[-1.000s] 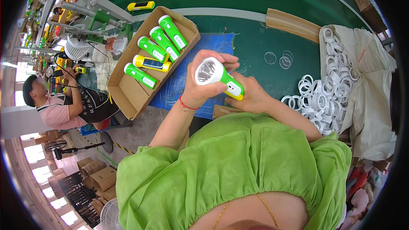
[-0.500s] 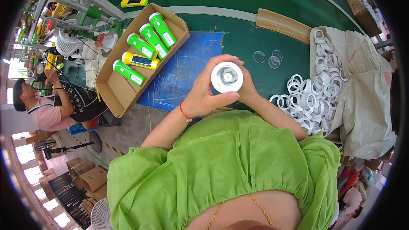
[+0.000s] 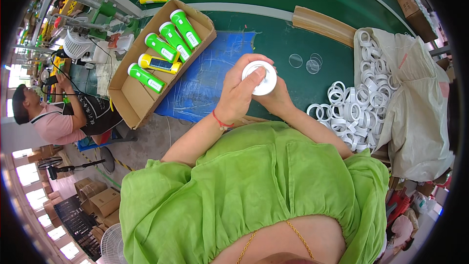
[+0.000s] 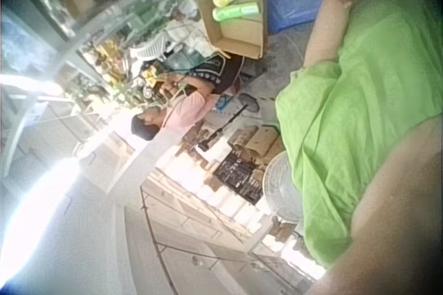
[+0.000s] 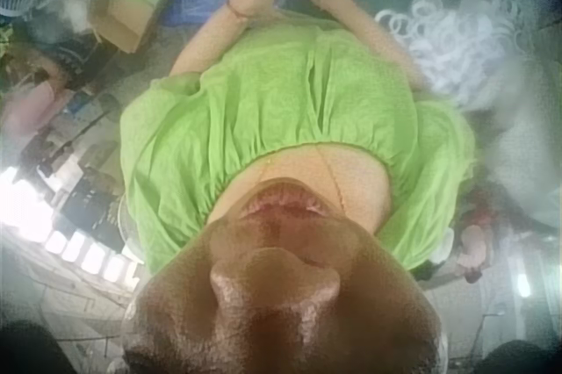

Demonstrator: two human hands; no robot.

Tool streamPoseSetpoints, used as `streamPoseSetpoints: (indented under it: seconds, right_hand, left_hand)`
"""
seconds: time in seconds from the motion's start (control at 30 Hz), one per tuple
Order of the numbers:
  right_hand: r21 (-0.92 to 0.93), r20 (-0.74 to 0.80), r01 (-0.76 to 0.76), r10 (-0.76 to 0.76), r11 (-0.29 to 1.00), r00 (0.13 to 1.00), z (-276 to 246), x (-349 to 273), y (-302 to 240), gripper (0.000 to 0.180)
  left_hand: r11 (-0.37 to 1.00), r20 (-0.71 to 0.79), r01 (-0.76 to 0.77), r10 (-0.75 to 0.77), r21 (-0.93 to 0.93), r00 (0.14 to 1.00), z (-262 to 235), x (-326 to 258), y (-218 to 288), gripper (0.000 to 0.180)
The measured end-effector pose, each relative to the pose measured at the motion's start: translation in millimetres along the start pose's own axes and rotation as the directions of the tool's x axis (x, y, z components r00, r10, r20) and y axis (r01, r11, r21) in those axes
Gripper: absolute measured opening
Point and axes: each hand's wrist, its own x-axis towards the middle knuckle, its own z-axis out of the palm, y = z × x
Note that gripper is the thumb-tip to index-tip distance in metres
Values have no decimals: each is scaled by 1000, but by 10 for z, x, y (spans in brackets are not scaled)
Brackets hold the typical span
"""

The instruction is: The person assembles flashlights by hand, fitting clear lenses and front caps onto the flashlight heads and placing the flashlights into cardboard boxes.

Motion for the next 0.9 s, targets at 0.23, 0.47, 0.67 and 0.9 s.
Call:
streamPoseSetpoints:
  seconds: [0.23, 0.47, 0.67, 0.9]
  right_hand:
    - [-133, 23, 60, -57, 989, 998, -31, 20, -82, 51]
    - [-58, 192, 1, 11, 998, 981, -99, -53, -152, 55]
    - [-90, 464, -144, 169, 985, 869, -193, -9, -325, 65]
    - [-39, 491, -303, 282, 952, 824, -143, -48, -353, 60]
  left_hand:
    - [992, -2, -128, 128, -16, 992, 6, 36, 17, 46]
    - [996, 16, -55, 54, 72, 998, -179, 2, 34, 51]
    - [989, -8, 5, -7, -146, 1000, -281, -12, 10, 43]
    - [921, -174, 122, -198, -371, 965, -349, 43, -169, 40]
